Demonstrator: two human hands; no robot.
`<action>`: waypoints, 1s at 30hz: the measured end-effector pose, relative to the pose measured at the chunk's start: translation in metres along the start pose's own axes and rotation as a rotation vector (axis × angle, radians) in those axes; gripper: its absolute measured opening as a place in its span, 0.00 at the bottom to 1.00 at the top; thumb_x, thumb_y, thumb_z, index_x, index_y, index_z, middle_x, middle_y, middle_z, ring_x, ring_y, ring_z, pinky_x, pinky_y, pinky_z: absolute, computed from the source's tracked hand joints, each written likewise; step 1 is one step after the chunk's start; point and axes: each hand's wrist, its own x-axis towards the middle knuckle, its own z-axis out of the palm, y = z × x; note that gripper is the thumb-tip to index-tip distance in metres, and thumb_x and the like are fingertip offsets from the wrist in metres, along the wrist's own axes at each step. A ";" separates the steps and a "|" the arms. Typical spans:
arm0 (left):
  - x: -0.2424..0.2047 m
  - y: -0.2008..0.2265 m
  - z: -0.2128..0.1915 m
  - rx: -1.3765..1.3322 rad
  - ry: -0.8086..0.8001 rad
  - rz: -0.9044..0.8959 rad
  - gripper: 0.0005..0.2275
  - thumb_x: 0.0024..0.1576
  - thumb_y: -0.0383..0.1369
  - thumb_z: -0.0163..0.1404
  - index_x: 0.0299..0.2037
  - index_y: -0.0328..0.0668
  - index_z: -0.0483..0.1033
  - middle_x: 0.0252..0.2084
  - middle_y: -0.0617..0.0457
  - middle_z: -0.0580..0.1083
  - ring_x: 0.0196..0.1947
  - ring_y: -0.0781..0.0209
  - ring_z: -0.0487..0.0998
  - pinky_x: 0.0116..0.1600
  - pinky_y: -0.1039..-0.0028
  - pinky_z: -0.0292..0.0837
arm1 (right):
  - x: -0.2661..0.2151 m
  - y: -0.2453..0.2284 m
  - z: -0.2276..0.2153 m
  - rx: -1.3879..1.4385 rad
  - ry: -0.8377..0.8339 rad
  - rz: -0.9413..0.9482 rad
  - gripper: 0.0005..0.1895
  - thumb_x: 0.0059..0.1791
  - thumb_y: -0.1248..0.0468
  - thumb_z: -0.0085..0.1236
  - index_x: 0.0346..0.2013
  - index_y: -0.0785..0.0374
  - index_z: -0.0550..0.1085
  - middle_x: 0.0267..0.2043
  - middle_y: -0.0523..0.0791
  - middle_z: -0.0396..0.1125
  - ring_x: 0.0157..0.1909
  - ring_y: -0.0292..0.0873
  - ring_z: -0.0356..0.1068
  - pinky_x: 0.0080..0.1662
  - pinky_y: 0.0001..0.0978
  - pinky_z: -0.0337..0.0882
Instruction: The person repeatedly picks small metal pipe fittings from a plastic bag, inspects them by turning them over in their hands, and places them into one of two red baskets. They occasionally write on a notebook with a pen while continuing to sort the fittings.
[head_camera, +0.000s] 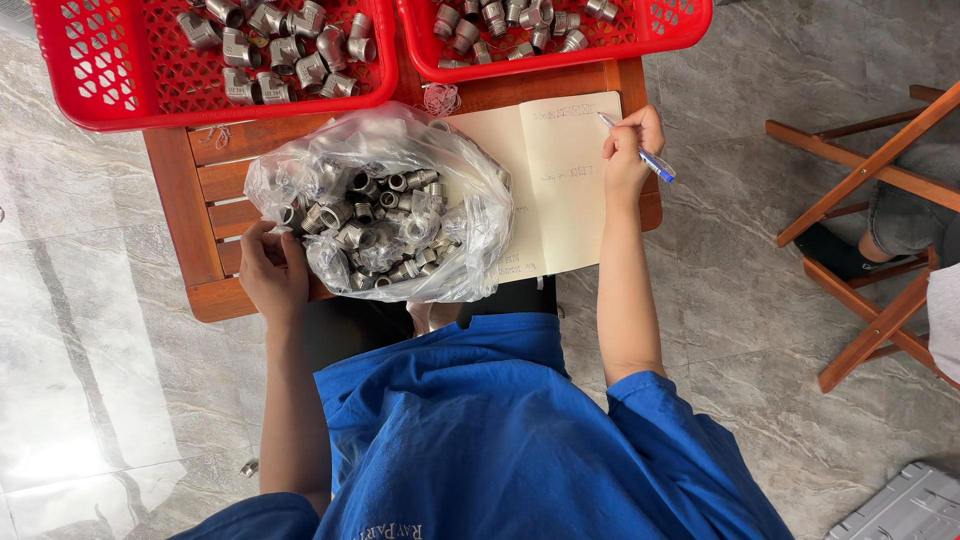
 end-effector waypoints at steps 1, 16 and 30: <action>0.000 0.001 0.000 0.000 0.000 0.000 0.08 0.67 0.28 0.55 0.54 0.43 0.74 0.31 0.52 0.74 0.29 0.49 0.78 0.34 0.65 0.76 | 0.000 -0.001 0.000 0.000 0.000 0.000 0.03 0.44 0.72 0.53 0.28 0.65 0.67 0.11 0.45 0.52 0.15 0.36 0.54 0.22 0.25 0.51; 0.000 0.003 -0.002 0.000 -0.011 -0.004 0.08 0.67 0.28 0.55 0.54 0.44 0.73 0.31 0.52 0.74 0.29 0.49 0.77 0.35 0.65 0.75 | -0.001 -0.004 0.002 0.022 -0.021 0.119 0.03 0.49 0.70 0.52 0.34 0.62 0.67 0.18 0.44 0.54 0.16 0.36 0.60 0.21 0.23 0.53; 0.000 0.002 -0.002 0.037 -0.019 0.009 0.08 0.68 0.30 0.54 0.54 0.45 0.73 0.32 0.53 0.74 0.30 0.48 0.77 0.37 0.62 0.75 | 0.001 -0.014 0.007 -0.065 -0.071 0.047 0.04 0.48 0.71 0.52 0.32 0.63 0.66 0.14 0.45 0.55 0.17 0.35 0.57 0.25 0.24 0.51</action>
